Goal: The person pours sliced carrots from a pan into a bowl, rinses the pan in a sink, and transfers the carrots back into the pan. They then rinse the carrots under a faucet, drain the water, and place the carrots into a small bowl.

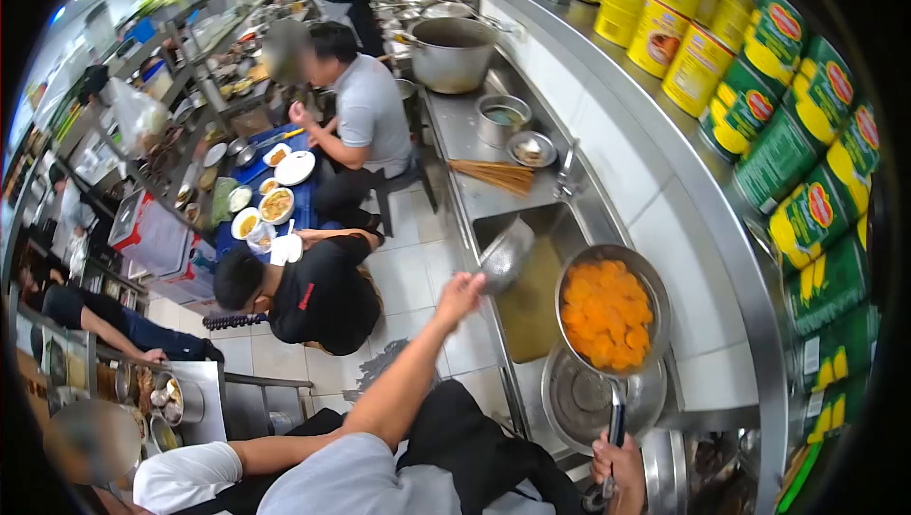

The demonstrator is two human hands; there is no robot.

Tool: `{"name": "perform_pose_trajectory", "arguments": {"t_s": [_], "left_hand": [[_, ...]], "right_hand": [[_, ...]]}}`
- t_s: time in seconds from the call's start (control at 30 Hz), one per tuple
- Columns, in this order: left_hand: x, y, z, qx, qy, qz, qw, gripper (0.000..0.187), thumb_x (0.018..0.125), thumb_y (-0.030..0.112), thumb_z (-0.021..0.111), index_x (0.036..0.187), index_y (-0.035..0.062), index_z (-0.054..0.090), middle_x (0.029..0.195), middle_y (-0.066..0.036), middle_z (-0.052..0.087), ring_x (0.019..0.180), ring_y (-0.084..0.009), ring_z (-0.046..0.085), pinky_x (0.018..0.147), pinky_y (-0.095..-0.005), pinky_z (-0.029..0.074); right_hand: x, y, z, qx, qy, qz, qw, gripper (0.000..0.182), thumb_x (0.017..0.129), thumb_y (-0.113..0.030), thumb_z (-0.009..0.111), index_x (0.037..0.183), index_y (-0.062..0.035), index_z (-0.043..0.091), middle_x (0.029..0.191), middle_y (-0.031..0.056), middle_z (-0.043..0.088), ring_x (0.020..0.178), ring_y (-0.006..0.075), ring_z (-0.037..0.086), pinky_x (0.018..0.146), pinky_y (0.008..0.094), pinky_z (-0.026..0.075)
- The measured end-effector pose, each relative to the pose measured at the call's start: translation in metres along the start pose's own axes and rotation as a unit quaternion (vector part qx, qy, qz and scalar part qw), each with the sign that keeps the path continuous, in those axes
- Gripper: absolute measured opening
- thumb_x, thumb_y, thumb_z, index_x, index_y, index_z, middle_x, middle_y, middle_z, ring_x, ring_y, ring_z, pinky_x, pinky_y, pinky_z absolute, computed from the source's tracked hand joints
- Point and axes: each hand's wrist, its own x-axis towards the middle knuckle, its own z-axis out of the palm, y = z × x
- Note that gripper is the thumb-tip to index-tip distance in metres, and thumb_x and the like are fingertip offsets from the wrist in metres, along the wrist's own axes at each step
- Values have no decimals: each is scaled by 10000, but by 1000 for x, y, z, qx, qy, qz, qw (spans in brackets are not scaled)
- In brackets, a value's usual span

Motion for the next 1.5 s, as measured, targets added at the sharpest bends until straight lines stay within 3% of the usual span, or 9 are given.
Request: {"name": "perform_pose_trajectory", "arguments": {"t_s": [0.17, 0.33, 0.6, 0.77, 0.83, 0.87, 0.97, 1.23, 1.5], "left_hand": [[63, 40, -37, 426, 129, 298, 844, 374, 773, 311, 811, 937, 50, 600, 866, -176, 621, 780, -323, 622, 659, -430, 502], [137, 46, -53, 465, 132, 239, 842, 420, 771, 269, 815, 1043, 97, 544, 1063, -208, 525, 902, -458, 597, 768, -515, 503], [200, 45, -58, 431, 131, 171, 876, 410, 845, 344, 656, 1083, 31, 537, 1174, -226, 541, 1040, -441, 580, 907, -500, 463], [226, 51, -64, 403, 193, 107, 888, 512, 857, 306, 657, 1233, 26, 450, 975, -265, 646, 940, -456, 623, 872, -506, 478], [246, 37, -73, 319, 218, 13, 922, 573, 873, 240, 638, 1316, 8, 359, 868, -234, 655, 740, -392, 669, 726, -476, 547], [236, 61, -67, 196, 165, -70, 964, 562, 896, 147, 582, 1376, 37, 311, 832, -202, 657, 592, -282, 675, 543, -400, 574], [240, 57, -72, 110, 34, -120, 986, 527, 916, 87, 515, 1400, 93, 309, 837, -183, 661, 508, -202, 652, 426, -334, 554], [177, 84, -17, 352, -49, 23, 935, 764, 893, 71, 464, 1558, 180, 103, 704, -197, 675, 505, -255, 664, 533, -388, 579], [144, 90, 38, 348, -145, -2, 926, 789, 875, 79, 470, 1558, 116, 78, 723, -219, 687, 527, -289, 678, 527, -400, 580]], "right_hand": [[28, -6, 1, 19, -41, 10, 999, 185, 875, -22, 642, 925, -77, 472, 540, 1, 411, 389, 109, 428, 362, 290, 371], [56, -15, 16, 10, -32, 20, 999, 200, 881, -28, 656, 931, -68, 466, 533, 21, 416, 402, 129, 438, 395, 304, 380], [99, -21, 53, -4, 3, 34, 999, 208, 871, -37, 669, 918, -66, 469, 539, 21, 430, 411, 126, 451, 401, 295, 395], [122, -22, 76, 3, 19, 31, 999, 203, 871, -32, 663, 914, -63, 467, 536, 24, 433, 406, 125, 448, 392, 291, 387], [131, -23, 82, 9, 14, 23, 1000, 195, 877, -29, 656, 915, -64, 468, 546, 24, 437, 405, 124, 447, 390, 291, 389], [133, -25, 86, 6, 18, 26, 999, 190, 883, -29, 650, 914, -68, 467, 558, 23, 446, 407, 120, 448, 389, 290, 392], [143, -20, 84, 37, -6, 30, 999, 193, 884, -33, 650, 907, -74, 463, 569, 23, 456, 410, 116, 448, 388, 289, 394], [149, -28, 91, 3, 22, 30, 999, 202, 889, -71, 652, 848, -84, 454, 542, 6, 452, 415, 105, 445, 403, 272, 374], [156, -39, 99, -47, 55, 30, 997, 193, 865, -74, 642, 864, -80, 449, 554, 3, 466, 434, 99, 450, 407, 268, 381]]}}
